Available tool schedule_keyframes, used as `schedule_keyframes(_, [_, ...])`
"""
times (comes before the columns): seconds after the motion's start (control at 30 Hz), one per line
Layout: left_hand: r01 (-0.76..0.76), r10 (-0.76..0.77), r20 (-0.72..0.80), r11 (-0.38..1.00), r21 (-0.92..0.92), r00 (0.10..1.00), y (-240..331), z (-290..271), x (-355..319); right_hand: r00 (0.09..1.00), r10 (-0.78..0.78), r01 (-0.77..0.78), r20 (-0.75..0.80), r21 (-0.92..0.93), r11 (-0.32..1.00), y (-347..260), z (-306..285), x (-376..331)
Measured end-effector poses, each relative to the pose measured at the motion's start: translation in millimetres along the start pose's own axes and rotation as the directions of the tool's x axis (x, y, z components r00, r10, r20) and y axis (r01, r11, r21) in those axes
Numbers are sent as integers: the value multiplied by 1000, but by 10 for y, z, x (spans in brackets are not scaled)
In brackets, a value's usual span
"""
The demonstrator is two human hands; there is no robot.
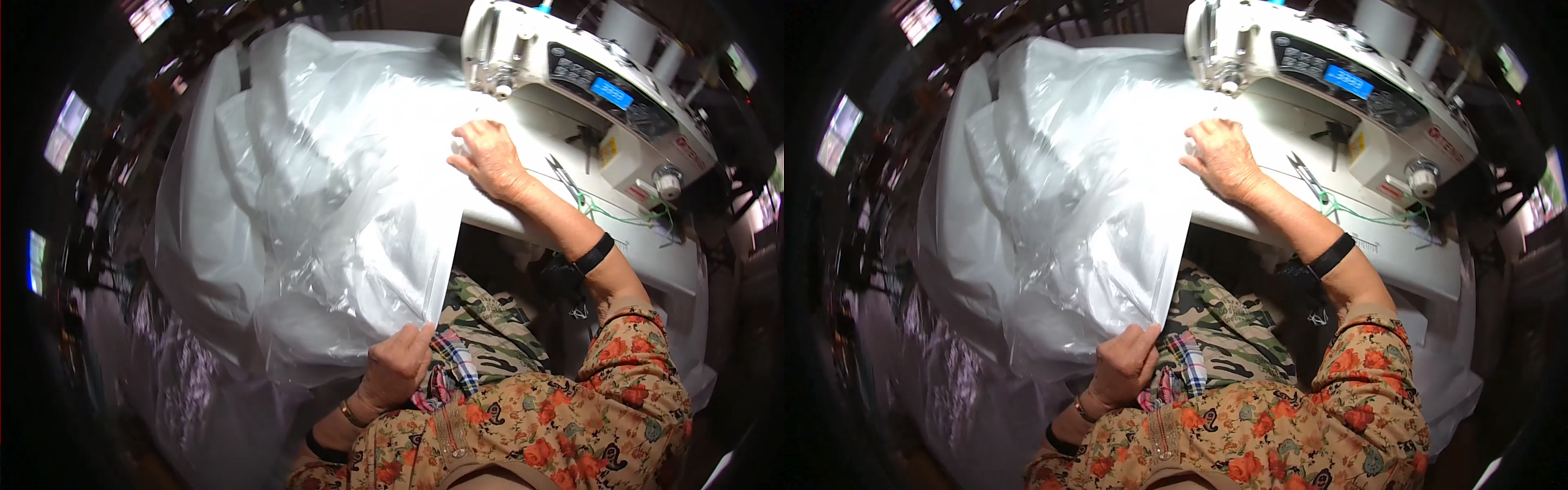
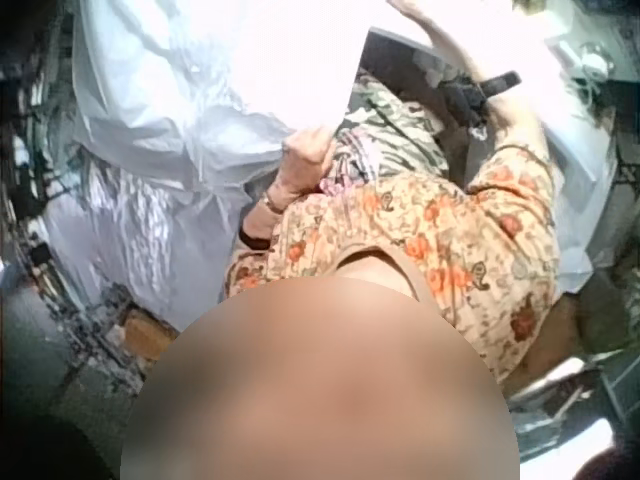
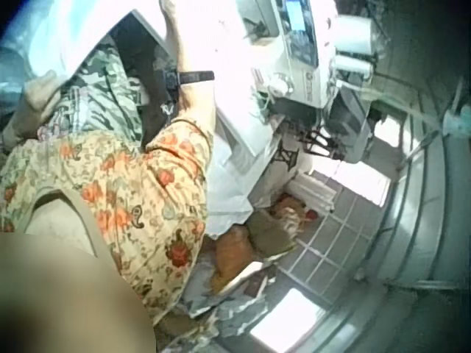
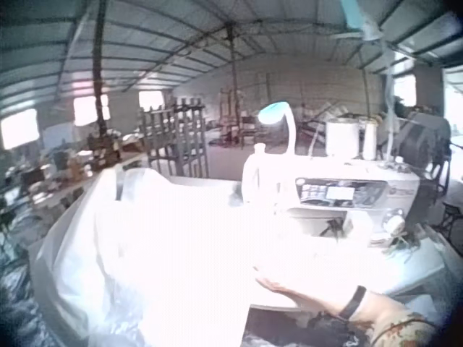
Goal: The recorder is using a sewing machine to join sheets of white plastic/rubber material, likely for manufacturing bags.
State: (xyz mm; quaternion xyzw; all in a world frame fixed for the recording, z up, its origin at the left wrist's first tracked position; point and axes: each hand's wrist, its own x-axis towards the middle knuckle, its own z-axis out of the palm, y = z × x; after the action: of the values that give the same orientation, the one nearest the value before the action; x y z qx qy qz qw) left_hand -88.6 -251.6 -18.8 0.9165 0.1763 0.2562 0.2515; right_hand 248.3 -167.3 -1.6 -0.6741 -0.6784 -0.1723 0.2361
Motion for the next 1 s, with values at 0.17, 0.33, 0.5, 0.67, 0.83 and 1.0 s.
schedule_keyframes(0.17, [-26,25,80,1000,14,996,3,10,115,988,18,-29,152,67,997,-58,-183,-98])
schedule_keyframes(0.33, [-55,51,53,996,72,997,-132,38,237,990,-22,10,141,85,996,-33,-131,-130])
schedule_keyframes(0.5, [-67,64,26,987,146,998,-239,25,567,952,10,-49,307,122,991,-42,-162,-96])
schedule_keyframes(0.67, [-72,67,36,980,185,997,-247,6,1028,944,-48,-11,326,176,984,50,-155,-95])
schedule_keyframes(0.83, [-77,81,-4,967,243,997,-388,123,1407,948,-50,-14,314,198,980,54,-164,-94])
schedule_keyframes(1.0, [-42,54,-36,961,274,998,-495,179,1743,952,-59,-41,301,315,948,48,-188,-96])
